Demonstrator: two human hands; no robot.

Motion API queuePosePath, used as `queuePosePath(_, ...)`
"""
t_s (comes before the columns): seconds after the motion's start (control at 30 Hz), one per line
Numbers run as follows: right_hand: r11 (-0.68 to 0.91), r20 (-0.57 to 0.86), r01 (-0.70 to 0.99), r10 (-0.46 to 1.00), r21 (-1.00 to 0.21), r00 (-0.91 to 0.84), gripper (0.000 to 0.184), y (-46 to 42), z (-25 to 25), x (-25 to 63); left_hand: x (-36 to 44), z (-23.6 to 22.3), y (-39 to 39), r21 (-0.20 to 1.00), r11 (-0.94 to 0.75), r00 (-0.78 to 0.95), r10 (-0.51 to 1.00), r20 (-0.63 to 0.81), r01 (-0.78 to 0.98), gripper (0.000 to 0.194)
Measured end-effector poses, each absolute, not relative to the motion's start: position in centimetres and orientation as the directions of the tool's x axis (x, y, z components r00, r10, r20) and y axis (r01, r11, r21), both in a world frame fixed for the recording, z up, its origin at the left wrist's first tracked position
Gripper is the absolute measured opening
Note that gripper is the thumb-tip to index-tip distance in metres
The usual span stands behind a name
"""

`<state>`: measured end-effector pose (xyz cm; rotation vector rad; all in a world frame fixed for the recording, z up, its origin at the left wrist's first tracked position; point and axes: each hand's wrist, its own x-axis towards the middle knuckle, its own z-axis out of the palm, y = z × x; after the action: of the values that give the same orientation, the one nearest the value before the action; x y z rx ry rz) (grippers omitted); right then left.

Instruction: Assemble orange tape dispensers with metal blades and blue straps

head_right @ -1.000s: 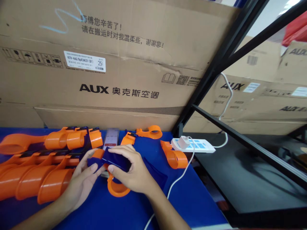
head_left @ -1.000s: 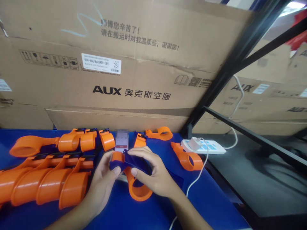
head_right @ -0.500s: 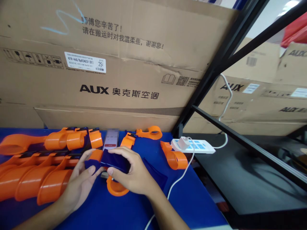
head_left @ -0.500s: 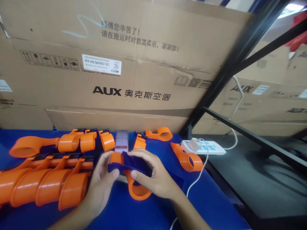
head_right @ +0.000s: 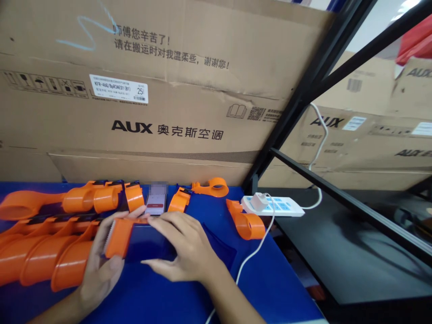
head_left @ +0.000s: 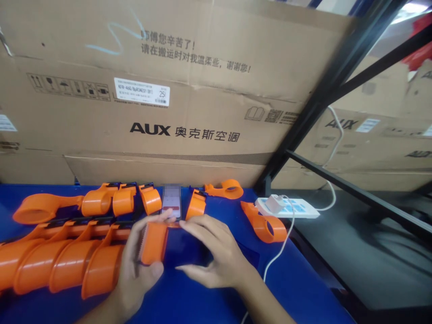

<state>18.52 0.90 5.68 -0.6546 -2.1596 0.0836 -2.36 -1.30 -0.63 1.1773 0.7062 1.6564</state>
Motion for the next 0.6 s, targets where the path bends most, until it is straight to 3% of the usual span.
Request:
queuePosePath(0.23, 0.880, 0.757, 0.458, 0.383, -0.124, -0.529, 0.062, 0.92, 5.56, 18.20, -2.45, -0.72, -1.40, 0.879, -0.372, -0.119, 0.928, 0.352, -0.299, 0.047)
queuePosePath(0.6, 0.881, 0.763, 0.458, 0.377, -0.120, -0.526, 0.060, 1.01, 5.30, 18.12, -2.65, -0.23, -1.26, 0.899, -0.381, -0.138, 0.923, 0.358, -0.215, 0.041)
